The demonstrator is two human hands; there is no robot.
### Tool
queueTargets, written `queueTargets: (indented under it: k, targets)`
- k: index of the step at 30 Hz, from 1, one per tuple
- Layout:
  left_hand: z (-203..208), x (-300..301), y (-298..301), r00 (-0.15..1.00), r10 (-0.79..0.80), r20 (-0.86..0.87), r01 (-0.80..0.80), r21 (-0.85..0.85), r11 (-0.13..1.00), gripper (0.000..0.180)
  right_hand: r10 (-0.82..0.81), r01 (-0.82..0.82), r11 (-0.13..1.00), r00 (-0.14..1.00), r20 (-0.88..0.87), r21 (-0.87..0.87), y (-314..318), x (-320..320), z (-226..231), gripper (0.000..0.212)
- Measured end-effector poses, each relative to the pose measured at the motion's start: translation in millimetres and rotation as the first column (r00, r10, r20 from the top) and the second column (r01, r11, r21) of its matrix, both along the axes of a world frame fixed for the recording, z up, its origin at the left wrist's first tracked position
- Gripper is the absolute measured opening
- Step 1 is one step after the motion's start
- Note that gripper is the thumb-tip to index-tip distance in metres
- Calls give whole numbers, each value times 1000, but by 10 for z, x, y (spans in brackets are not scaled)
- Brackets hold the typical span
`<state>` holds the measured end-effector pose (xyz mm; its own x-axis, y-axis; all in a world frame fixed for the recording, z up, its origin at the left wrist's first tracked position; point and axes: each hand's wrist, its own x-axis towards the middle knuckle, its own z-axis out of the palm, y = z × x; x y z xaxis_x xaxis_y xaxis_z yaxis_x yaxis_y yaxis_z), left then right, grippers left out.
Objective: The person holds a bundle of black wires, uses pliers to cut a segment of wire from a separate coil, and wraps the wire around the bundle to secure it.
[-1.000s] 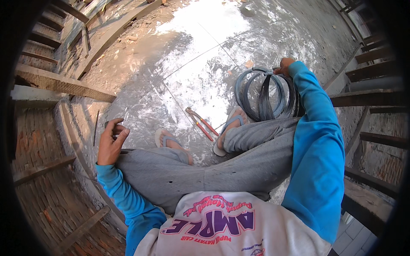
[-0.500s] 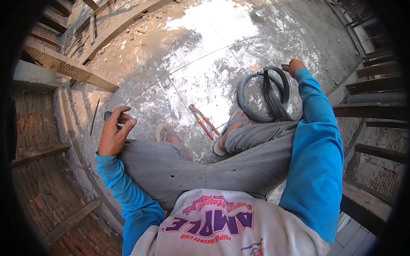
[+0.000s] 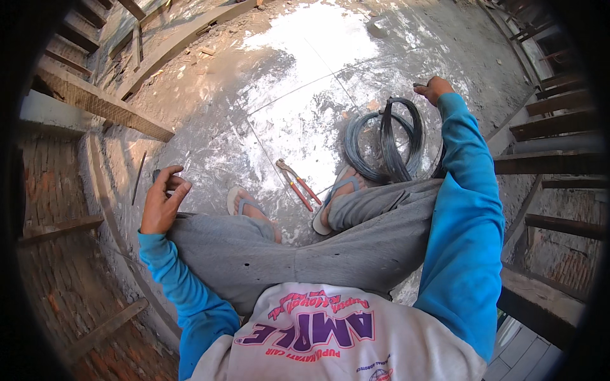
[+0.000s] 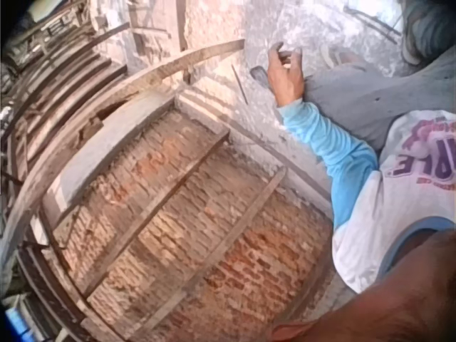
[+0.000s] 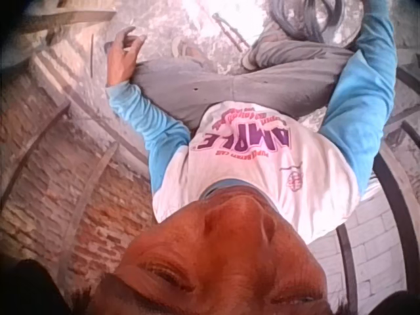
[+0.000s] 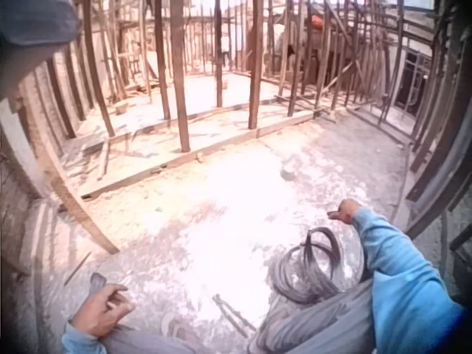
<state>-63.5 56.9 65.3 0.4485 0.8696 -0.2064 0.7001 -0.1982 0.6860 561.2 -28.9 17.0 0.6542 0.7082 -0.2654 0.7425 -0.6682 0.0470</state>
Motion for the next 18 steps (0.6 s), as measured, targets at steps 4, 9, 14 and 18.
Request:
queueTargets:
  k: [4, 9, 14, 18]
  targets:
    - [-8, -8, -7, 1000, -11, -4, 11, 23, 1000, 42, -132, 127, 991, 981, -145, -41, -178, 108, 97, 54]
    - [-7, 48, 4, 999, -33, -9, 33, 1, 999, 41, 220, -314, 934, 883, -414, -173, -189, -498, -196, 53]
    - [17, 118, 18, 998, -68, -15, 68, 11, 998, 37, 487, -681, 679, 698, -526, -275, -195, -1032, -758, 53]
    - [25, 128, -6, 998, -60, -10, 60, 23, 998, 43, 488, -597, 785, 760, -430, -165, -36, -1075, -534, 54]
